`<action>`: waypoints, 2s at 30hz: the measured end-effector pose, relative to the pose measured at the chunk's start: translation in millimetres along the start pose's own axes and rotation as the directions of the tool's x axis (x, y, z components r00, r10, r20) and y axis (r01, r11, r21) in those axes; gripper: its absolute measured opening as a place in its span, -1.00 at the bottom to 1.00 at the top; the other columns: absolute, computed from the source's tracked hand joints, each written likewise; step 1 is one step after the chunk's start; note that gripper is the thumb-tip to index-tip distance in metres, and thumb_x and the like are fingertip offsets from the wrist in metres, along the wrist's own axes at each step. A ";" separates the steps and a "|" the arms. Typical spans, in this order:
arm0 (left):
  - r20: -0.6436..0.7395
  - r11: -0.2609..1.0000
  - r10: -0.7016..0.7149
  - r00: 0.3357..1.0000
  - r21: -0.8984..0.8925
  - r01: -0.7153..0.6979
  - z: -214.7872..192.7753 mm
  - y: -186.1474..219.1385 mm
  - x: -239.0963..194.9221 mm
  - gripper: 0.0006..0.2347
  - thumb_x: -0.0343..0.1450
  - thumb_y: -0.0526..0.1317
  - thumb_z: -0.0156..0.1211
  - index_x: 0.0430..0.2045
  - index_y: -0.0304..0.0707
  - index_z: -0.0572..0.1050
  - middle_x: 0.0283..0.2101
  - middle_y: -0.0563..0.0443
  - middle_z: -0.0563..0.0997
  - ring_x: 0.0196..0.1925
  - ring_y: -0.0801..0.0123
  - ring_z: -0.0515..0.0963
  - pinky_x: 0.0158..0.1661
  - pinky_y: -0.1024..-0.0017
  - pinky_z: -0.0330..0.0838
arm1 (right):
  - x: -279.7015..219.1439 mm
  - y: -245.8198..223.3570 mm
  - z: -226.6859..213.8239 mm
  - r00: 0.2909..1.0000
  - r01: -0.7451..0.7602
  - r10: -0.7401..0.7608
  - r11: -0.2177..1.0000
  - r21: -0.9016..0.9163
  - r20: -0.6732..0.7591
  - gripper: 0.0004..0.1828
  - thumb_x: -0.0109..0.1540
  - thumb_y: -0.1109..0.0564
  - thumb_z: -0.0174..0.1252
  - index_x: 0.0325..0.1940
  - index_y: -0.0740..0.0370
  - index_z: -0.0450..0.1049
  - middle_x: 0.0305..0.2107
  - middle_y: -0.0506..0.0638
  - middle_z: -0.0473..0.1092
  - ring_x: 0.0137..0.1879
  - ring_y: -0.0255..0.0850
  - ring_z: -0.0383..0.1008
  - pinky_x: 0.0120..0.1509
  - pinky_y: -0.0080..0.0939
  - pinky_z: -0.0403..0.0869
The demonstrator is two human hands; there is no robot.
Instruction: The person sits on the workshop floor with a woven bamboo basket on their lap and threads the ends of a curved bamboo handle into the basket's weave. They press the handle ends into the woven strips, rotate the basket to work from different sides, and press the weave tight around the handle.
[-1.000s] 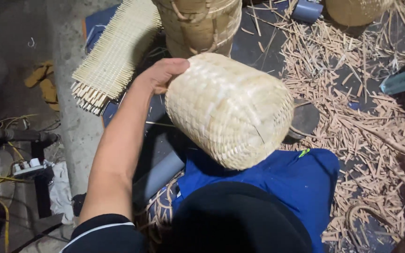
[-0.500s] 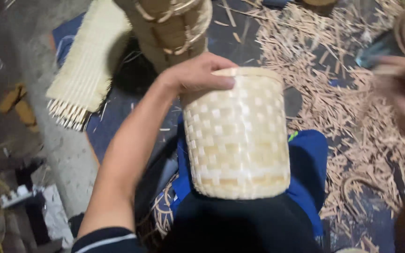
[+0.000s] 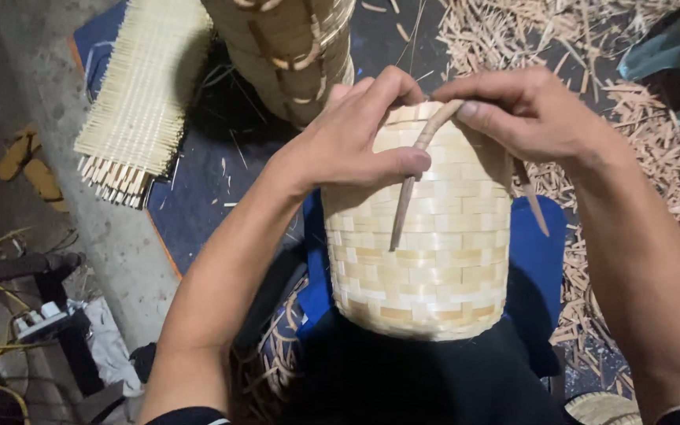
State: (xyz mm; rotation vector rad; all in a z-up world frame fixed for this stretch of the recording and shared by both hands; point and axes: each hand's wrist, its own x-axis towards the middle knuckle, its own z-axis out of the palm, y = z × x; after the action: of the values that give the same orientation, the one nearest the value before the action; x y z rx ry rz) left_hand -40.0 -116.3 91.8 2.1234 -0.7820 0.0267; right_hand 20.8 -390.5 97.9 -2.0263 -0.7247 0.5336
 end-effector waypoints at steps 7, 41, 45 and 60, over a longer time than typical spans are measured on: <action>-0.108 0.996 -0.062 0.992 0.055 0.068 11.2 5.0 -19.8 -0.30 0.27 0.25 0.39 0.13 -0.26 0.34 0.04 -0.14 0.55 0.19 0.07 0.50 0.21 0.06 0.15 | 5.1 -1.0 9.3 0.999 0.038 -0.037 0.993 0.116 -0.012 -0.67 0.38 0.13 0.16 0.21 0.23 0.55 -0.20 0.02 0.58 -0.11 -0.35 0.56 -0.08 -0.31 0.56; -0.115 0.997 -0.049 0.992 0.055 0.055 31.6 11.8 -43.1 -0.18 0.35 0.18 0.36 0.45 -0.26 0.16 0.48 -0.23 0.27 0.65 -0.11 0.02 0.57 -0.09 -0.25 | -13.8 -26.3 -54.6 0.908 0.358 -0.418 0.810 -0.464 -0.031 -0.77 0.47 0.20 0.13 0.07 0.48 0.49 -0.27 0.24 0.51 -0.15 -0.09 0.57 -0.08 -0.16 0.56; -0.194 0.991 -0.036 0.980 0.120 0.060 42.3 18.1 -49.8 -0.27 0.36 0.07 0.35 0.38 -0.29 0.22 0.52 -0.29 0.19 0.66 -0.21 -0.10 0.51 -0.25 -0.43 | 0.9 37.7 -44.3 0.937 0.350 -0.350 0.936 0.044 -0.007 -0.81 0.51 0.16 0.04 0.00 0.40 0.41 -0.17 0.18 0.48 0.03 -0.13 0.56 0.23 -0.18 0.57; -0.350 0.946 -0.132 0.928 0.236 0.224 84.7 89.0 -73.4 -0.74 0.40 -0.24 0.32 -0.11 -0.37 0.48 0.27 -0.33 0.40 0.50 -0.47 0.18 0.42 -0.37 0.00 | -22.4 74.3 -20.8 0.968 0.240 -0.120 0.708 0.664 -0.222 -0.82 0.54 0.17 0.14 0.05 0.40 0.40 -0.14 0.22 0.51 -0.01 -0.06 0.62 0.13 -0.08 0.63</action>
State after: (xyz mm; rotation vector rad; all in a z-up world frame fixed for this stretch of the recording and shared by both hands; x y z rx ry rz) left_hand -168.1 -179.1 80.7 2.3589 -0.3986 0.4047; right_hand 38.3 -450.0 47.0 -1.2582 -0.5090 0.4275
